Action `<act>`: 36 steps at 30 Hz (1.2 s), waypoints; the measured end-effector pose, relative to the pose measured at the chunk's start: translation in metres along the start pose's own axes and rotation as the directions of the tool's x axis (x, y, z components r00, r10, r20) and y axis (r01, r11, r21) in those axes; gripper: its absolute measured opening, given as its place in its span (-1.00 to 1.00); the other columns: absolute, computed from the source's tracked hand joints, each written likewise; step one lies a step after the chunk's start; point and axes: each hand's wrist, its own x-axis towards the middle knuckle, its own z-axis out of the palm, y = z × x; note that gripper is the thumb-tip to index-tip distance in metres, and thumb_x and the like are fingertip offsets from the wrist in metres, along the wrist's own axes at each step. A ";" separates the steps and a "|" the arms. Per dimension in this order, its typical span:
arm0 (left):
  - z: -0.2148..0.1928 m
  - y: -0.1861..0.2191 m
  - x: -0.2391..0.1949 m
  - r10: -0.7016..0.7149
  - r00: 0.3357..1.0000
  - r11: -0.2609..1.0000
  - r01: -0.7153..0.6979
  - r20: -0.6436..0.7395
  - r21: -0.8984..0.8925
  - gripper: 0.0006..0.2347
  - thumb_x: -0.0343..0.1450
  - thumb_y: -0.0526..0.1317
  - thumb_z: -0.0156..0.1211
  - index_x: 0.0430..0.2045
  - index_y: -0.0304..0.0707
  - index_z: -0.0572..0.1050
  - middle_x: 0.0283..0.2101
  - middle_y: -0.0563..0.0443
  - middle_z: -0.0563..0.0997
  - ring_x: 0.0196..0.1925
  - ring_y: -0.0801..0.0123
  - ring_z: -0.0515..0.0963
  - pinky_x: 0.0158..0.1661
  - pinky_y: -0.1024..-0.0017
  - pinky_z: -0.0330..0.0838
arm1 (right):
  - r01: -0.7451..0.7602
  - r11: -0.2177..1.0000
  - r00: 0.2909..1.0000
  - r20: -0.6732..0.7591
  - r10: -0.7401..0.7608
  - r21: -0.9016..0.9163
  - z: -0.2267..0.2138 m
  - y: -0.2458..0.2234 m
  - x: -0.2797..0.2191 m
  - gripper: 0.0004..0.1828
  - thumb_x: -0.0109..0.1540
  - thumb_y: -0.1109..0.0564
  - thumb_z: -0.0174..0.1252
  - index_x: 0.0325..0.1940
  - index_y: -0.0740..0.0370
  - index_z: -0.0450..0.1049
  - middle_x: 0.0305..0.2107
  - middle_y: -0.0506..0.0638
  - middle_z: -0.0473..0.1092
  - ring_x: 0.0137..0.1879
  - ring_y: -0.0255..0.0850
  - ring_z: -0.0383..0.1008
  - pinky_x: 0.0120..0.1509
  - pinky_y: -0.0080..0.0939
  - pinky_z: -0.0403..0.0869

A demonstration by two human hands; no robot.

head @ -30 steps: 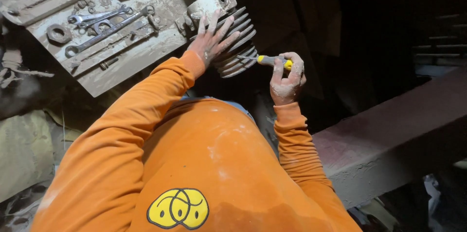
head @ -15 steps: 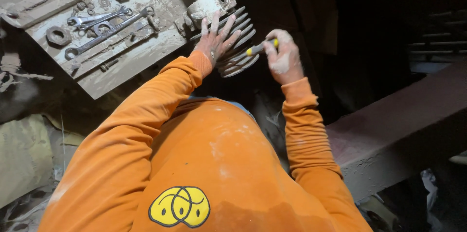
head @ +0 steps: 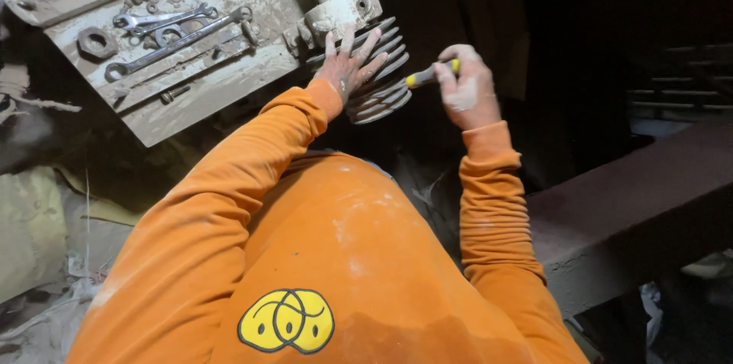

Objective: Cleaning a finned mechanical pulley on a shaft using a screwdriver and a cloth.

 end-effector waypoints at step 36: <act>0.016 0.027 0.088 -0.086 0.992 0.995 0.081 0.088 0.057 -0.35 0.48 -0.09 0.06 0.51 0.10 -0.06 0.56 -0.24 -0.24 0.49 -0.53 -0.13 0.30 -0.48 -0.16 | 0.212 0.976 0.974 -0.094 -0.207 0.044 0.063 0.030 -0.032 -0.83 0.34 0.15 0.22 -0.04 0.27 0.45 -0.21 0.15 0.47 -0.10 -0.06 0.53 0.05 -0.12 0.51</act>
